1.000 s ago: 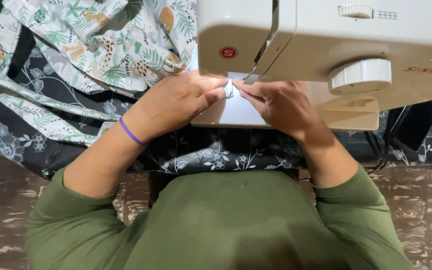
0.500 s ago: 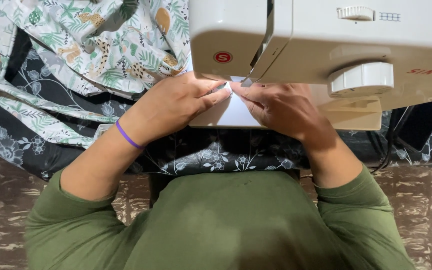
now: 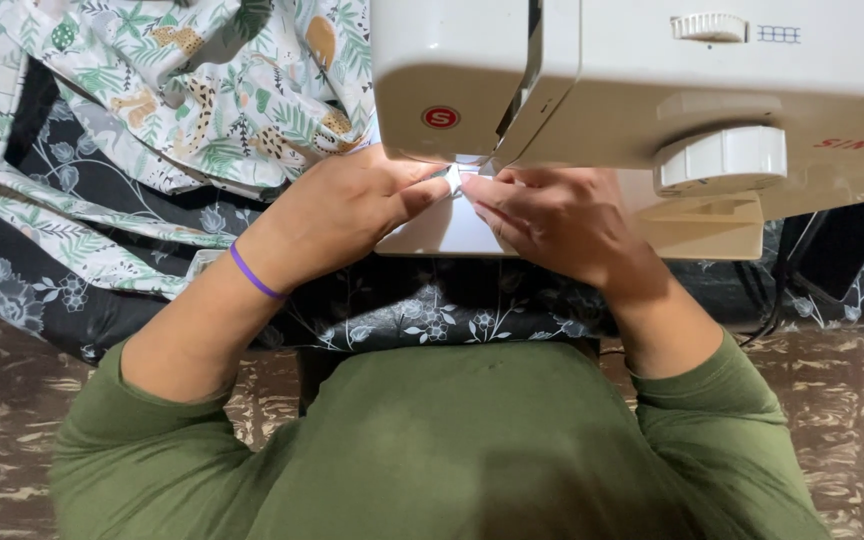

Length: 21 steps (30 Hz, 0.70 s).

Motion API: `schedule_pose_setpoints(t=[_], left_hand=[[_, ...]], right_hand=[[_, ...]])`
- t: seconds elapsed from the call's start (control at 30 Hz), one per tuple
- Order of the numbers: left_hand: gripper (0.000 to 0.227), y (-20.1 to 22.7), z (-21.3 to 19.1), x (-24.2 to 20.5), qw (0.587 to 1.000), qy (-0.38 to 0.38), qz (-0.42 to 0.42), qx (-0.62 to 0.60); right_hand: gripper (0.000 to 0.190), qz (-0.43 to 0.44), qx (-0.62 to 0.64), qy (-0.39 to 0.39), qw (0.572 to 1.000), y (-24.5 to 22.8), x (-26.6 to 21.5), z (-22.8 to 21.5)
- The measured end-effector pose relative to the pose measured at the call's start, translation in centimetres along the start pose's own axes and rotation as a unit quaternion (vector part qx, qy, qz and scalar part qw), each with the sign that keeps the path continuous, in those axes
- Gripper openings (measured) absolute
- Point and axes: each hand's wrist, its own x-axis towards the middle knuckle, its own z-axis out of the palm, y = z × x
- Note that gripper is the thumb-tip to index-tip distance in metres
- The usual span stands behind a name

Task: Threading the needle of a Singer sewing machine and adjusting the machine settings in preparation for sewing.

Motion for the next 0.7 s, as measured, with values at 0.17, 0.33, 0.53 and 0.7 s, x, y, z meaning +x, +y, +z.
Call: schedule_pose_setpoints(t=[0.17,0.33,0.53,0.7], left_hand=[[0.036,1.3,-2.6,1.6,0.994,-0.039,-0.058,-0.088],[0.039,0.7,-2.1,0.9,0.998,-0.044,-0.025,-0.044],[0.046,-0.2,-0.6,-0.3,0.999,-0.048,-0.007,0.002],[0.047,-0.3,-0.1,-0.2,0.998,-0.049,0.000,-0.035]], right_hand=[[0.019,-0.019,-0.037,-0.009,0.999,1.2,-1.3,0.9],[0.021,-0.027,-0.066,-0.039,0.997,1.6,-1.8,1.4],[0.028,-0.037,-0.049,-0.038,0.997,1.2,-1.0,0.7],[0.026,-0.048,-0.077,-0.031,0.995,0.1,0.3,-0.5]])
